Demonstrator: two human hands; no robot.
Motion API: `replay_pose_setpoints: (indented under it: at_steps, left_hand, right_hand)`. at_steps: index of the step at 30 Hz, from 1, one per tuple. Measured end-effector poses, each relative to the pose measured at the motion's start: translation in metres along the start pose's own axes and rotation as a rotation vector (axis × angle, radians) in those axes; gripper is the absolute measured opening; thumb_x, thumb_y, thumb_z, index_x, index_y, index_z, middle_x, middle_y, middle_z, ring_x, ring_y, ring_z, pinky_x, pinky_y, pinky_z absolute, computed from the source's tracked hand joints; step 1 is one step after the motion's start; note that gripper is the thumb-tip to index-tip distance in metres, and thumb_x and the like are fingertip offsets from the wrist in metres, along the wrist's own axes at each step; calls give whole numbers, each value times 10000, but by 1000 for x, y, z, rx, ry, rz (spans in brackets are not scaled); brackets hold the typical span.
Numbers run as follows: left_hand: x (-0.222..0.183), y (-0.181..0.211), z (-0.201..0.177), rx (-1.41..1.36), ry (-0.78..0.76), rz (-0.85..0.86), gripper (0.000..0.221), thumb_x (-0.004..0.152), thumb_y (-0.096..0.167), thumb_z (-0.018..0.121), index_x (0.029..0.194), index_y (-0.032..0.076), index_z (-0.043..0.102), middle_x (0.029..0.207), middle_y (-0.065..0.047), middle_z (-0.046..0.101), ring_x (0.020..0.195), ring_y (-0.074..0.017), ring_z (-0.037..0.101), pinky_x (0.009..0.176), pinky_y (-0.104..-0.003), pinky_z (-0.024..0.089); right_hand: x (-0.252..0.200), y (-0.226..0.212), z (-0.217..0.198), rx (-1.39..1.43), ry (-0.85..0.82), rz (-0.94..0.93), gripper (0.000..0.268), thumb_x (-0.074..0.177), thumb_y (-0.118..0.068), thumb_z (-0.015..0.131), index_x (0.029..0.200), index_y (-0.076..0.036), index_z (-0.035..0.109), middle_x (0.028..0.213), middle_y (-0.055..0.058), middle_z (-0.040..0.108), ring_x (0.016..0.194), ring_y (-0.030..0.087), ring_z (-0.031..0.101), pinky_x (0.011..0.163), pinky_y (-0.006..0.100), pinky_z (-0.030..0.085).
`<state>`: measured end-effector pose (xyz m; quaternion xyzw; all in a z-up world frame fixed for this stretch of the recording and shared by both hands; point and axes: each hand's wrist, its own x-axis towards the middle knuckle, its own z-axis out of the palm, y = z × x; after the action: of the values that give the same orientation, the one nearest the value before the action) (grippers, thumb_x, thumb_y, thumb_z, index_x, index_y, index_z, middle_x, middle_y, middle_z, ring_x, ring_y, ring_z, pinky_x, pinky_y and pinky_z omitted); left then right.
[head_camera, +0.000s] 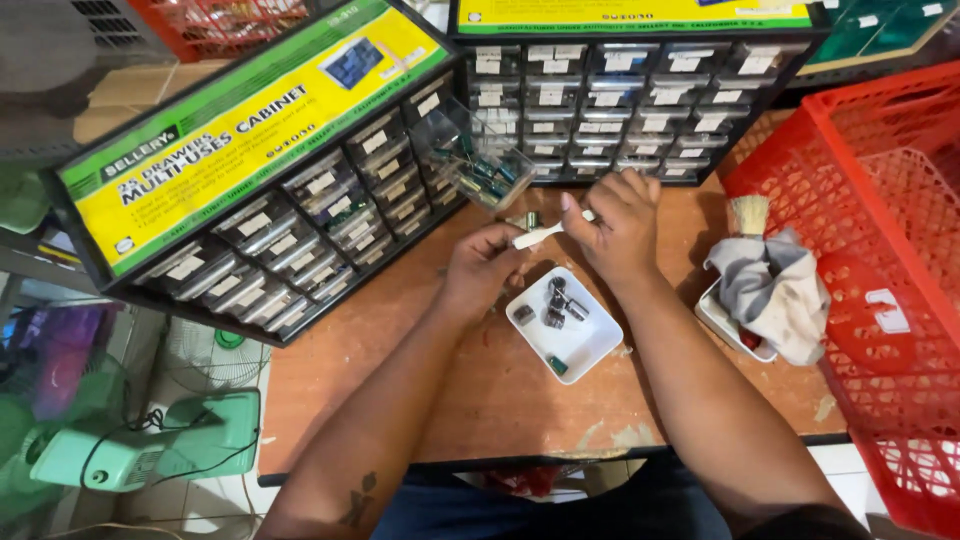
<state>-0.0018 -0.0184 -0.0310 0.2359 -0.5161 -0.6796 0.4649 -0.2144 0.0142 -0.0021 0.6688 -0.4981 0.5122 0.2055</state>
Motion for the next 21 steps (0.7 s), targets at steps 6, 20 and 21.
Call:
replay_pose_setpoints:
  at_steps: [6, 20, 21]
  left_hand:
    - [-4, 21, 9, 15, -2, 10, 41, 873, -38, 717, 895, -20, 746, 573, -119, 611, 484, -142, 636, 438, -223, 486]
    - [2, 22, 7, 105, -51, 141, 16, 906, -26, 739, 891, -23, 745, 573, -86, 619, 495, -102, 613, 484, -211, 500]
    - [1, 28, 9, 151, -64, 182, 34, 917, -7, 741, 885, -16, 747, 573, -82, 627, 494, -105, 620, 486, -217, 508]
  right_hand:
    - [-2, 13, -4, -57, 21, 25, 459, 1045, -283, 758, 676, -122, 537, 668, 73, 535, 677, 318, 551, 722, 397, 368]
    - [5, 6, -2, -81, -45, 65, 460, 1045, -265, 727, 661, -132, 512, 644, 73, 513, 644, 324, 553, 689, 399, 363]
    - [5, 6, -2, -84, -53, 71, 467, 1053, -264, 718, 658, -133, 505, 639, 71, 511, 643, 325, 556, 687, 399, 364]
